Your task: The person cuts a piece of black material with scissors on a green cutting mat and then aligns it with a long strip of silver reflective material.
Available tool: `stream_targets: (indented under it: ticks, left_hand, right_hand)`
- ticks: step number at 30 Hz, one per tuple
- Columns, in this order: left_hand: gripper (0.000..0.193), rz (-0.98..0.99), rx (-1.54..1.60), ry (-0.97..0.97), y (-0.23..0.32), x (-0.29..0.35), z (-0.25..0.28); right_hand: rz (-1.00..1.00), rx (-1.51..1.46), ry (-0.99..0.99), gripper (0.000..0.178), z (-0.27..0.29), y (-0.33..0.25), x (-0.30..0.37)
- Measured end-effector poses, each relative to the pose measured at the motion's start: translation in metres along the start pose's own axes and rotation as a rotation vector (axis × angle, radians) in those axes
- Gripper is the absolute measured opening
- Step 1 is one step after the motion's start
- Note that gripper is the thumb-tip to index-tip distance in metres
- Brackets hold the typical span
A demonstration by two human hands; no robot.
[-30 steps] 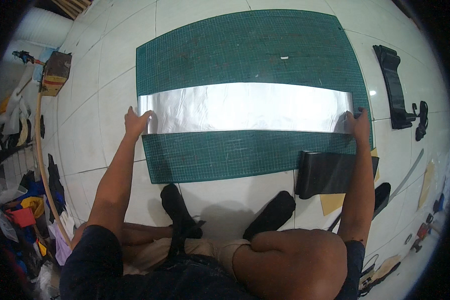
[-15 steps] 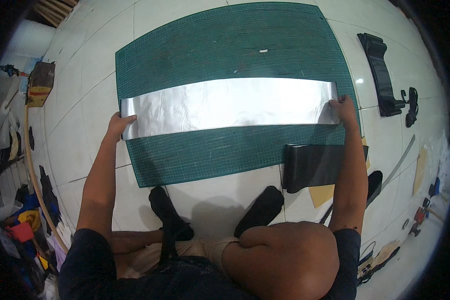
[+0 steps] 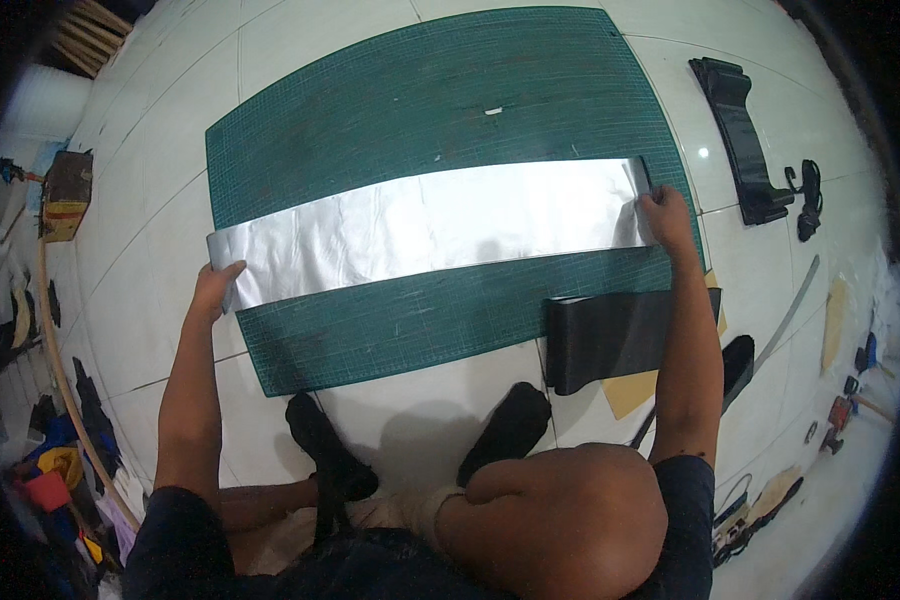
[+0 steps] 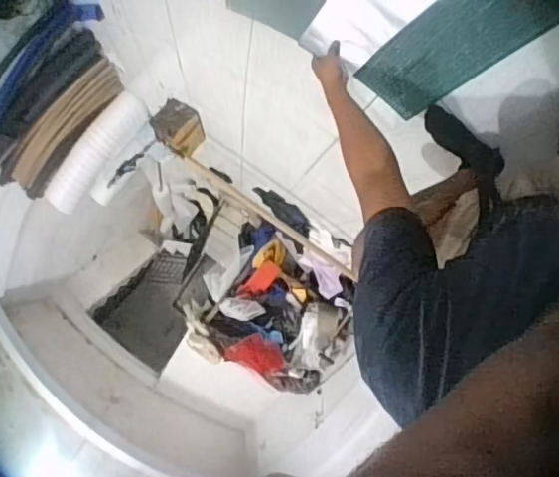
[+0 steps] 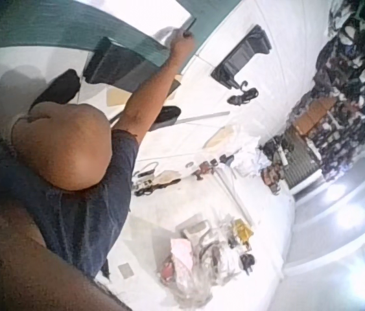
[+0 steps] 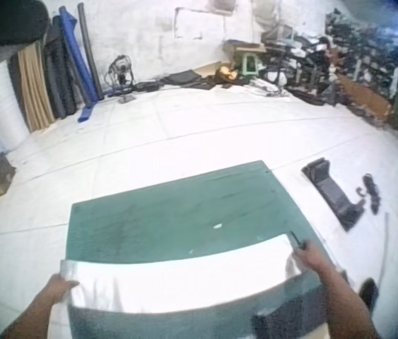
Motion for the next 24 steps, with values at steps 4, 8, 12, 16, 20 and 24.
stream_targets:
  ticks: [4,8,12,16,20,24]
  left_hand:
    - [0.051,-0.039,0.082,0.023,-0.01,0.004,0.002]
    - [0.061,-0.05,0.125,0.063,0.0,-0.003,0.0]
    - [0.057,-0.066,0.069,0.094,0.027,-0.029,-0.009]
    - [0.056,-0.043,0.08,0.032,0.036,-0.05,-0.004]
    - [0.058,0.02,0.018,0.009,0.031,-0.056,-0.006]
    - [0.064,-0.011,-0.146,0.097,0.036,-0.061,0.001]
  right_hand:
    - [0.089,0.055,0.018,0.038,0.016,-0.021,-0.025]
    - [0.069,-0.036,-0.042,0.04,0.034,-0.056,-0.07]
    - [0.001,-0.036,-0.117,0.041,0.048,-0.059,-0.105]
    - [-0.047,-0.024,-0.121,0.041,0.036,-0.045,-0.123]
    - [-0.044,0.005,-0.112,0.043,0.021,-0.025,-0.131]
    - [0.02,0.111,-0.124,0.042,0.021,-0.037,-0.135]
Point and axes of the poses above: each hand's wrist, its own x-axis away from the middle knuckle, its own z-axis out of the back of the hand, y = z × x, the point moved 1 cm from there along -x, towards the middle knuckle, and after that the axes turned 14 degrees about -y, right-handed, at the moved point
